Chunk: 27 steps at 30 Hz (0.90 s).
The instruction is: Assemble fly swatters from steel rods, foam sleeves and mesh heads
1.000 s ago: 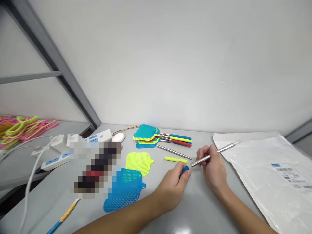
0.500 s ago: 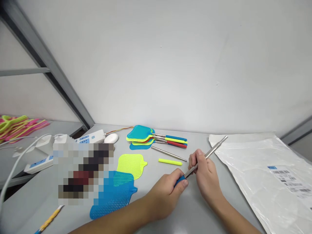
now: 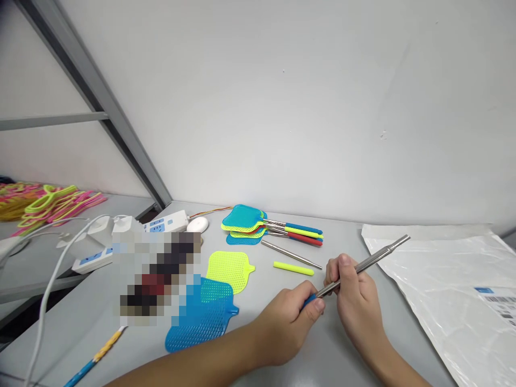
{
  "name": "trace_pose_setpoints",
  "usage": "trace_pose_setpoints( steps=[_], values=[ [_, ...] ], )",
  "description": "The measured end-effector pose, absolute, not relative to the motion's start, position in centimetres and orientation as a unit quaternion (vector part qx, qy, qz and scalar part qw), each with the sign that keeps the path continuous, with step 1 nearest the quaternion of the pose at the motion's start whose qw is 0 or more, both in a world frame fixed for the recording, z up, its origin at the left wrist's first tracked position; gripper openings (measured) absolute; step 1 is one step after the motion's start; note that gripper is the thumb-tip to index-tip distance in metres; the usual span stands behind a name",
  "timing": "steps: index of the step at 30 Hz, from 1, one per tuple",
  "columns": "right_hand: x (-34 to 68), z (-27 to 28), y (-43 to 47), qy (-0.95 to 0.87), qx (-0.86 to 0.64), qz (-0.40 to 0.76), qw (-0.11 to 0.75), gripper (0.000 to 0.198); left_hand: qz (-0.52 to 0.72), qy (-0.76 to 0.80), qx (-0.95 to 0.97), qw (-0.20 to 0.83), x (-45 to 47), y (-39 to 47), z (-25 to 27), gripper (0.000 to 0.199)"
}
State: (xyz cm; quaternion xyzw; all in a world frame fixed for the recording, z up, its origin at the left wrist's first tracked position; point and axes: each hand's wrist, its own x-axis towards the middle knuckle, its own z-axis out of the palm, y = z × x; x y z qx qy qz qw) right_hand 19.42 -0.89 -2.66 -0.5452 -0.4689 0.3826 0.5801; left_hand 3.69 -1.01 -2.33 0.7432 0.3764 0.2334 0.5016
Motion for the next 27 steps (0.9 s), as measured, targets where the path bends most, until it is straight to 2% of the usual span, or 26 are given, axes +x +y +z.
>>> trace_pose_setpoints(
  steps=[7, 10, 13, 17, 20, 27],
  values=[
    [18.3, -2.7, -1.5, -0.545, -0.547, 0.404, 0.491, 0.046, 0.253, 0.378, 0.734, 0.504, 3.7, -1.1, -2.0, 0.038],
    [17.7, -3.0, -1.9, -0.579, -0.525, 0.418, 0.463, 0.035, 0.277, 0.378, 0.712, 0.523, 3.9, -1.1, -1.7, 0.045],
    [17.9, -3.3, -1.7, -0.55, -0.529, 0.415, 0.495, 0.033, 0.287, 0.38, 0.692, 0.542, 4.0, -0.9, -1.9, 0.045],
    [19.3, -2.9, -0.8, -0.47, -0.496, 0.417, 0.6, 0.035, 0.277, 0.388, 0.685, 0.551, 3.9, -0.7, -2.7, 0.039],
    [20.4, -2.0, -0.1, -0.423, -0.508, 0.39, 0.641, 0.035, 0.255, 0.399, 0.695, 0.541, 3.8, -0.7, -3.0, 0.039],
    [20.5, -2.0, -0.1, -0.44, -0.572, 0.346, 0.6, 0.036, 0.245, 0.395, 0.707, 0.533, 3.6, -0.9, -2.5, 0.034]
  ],
)
